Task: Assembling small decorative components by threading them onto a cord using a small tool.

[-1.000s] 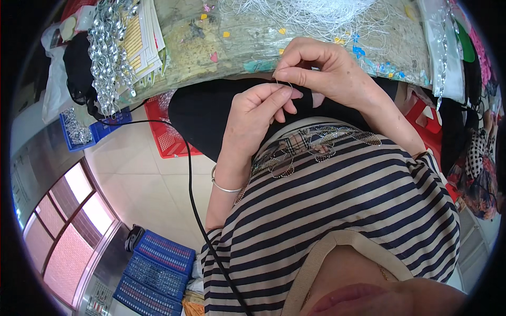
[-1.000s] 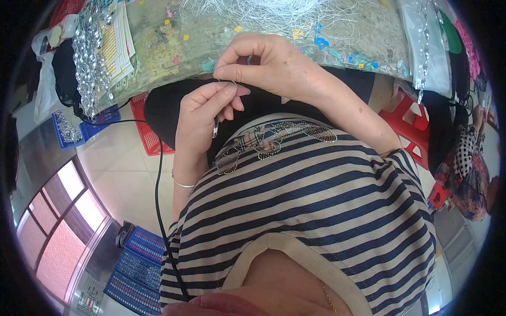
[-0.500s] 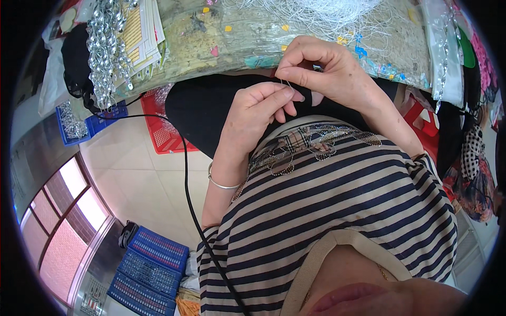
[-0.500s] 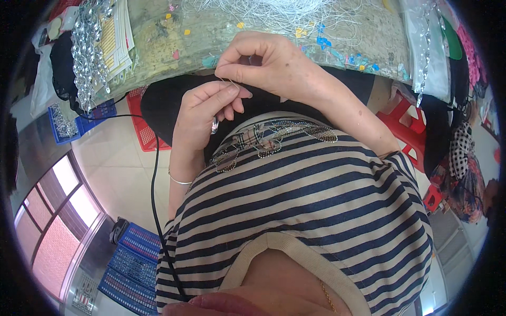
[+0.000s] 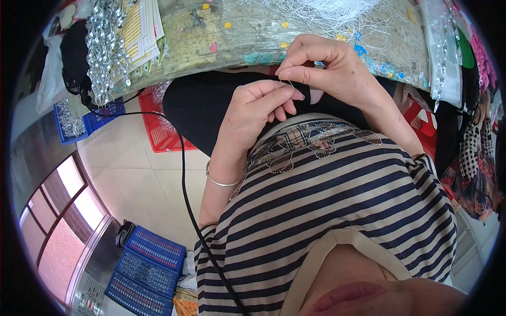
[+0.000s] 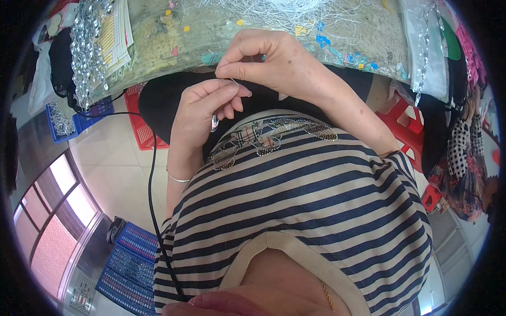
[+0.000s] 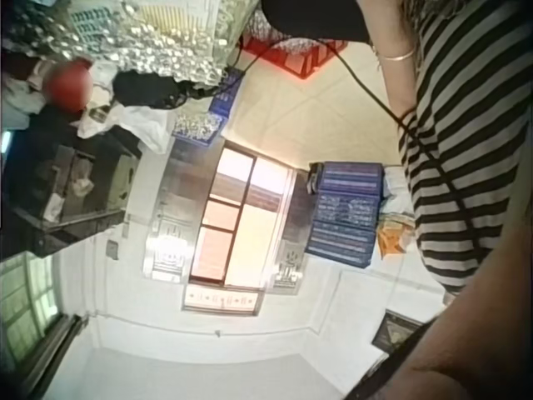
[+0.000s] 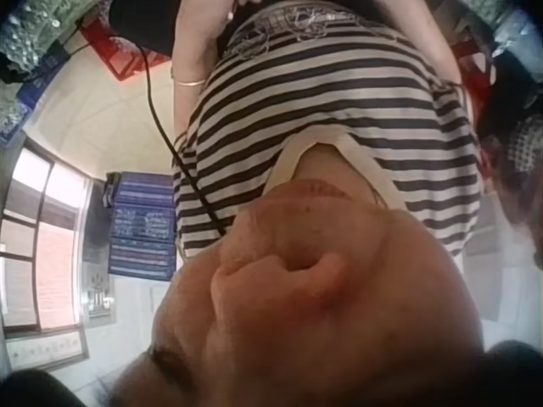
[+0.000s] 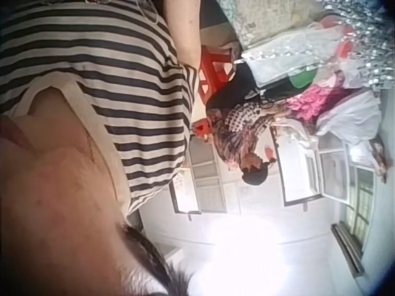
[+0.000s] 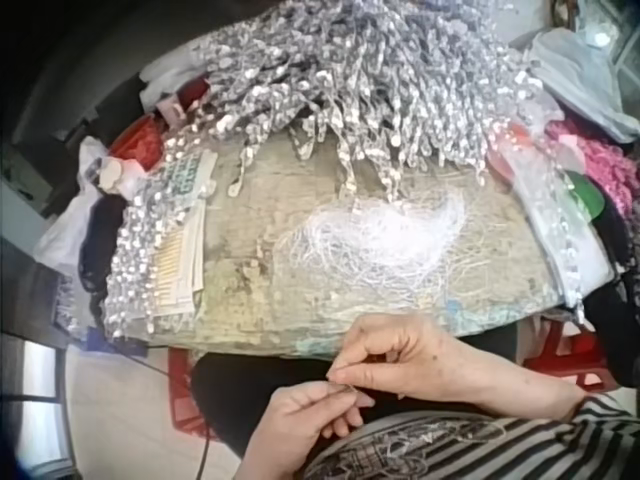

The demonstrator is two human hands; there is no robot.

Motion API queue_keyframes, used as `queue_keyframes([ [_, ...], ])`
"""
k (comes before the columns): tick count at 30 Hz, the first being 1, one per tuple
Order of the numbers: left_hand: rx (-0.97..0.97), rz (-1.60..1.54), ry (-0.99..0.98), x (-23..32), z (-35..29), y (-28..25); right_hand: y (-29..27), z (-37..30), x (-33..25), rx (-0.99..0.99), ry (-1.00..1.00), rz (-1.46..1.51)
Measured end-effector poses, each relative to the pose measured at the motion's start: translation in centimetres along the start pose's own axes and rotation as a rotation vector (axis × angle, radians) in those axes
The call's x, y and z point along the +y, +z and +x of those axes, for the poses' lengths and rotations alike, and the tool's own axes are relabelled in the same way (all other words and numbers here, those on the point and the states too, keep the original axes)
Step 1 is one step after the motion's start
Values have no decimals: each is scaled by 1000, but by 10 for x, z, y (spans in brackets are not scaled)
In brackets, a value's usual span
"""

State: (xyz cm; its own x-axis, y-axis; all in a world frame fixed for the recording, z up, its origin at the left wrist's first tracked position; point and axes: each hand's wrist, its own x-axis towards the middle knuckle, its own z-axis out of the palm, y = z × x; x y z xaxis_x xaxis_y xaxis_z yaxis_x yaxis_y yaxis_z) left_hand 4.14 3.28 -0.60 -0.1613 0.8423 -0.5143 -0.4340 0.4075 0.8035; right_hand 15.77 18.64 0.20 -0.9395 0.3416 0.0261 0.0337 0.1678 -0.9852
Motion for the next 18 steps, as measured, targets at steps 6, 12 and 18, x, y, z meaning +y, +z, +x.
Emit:
queue_keyframes([
  [6, -27, 10, -17, 1, 0, 0, 0, 1, -3, -14, -26, -67],
  [12, -45, 20, -44, 2, -1, -1, 1, 2, 1, -8, 6, -98],
  [18, 123, -126, 156, 1, -1, 5, 0, 2, -3, 56, 134, 78],
])
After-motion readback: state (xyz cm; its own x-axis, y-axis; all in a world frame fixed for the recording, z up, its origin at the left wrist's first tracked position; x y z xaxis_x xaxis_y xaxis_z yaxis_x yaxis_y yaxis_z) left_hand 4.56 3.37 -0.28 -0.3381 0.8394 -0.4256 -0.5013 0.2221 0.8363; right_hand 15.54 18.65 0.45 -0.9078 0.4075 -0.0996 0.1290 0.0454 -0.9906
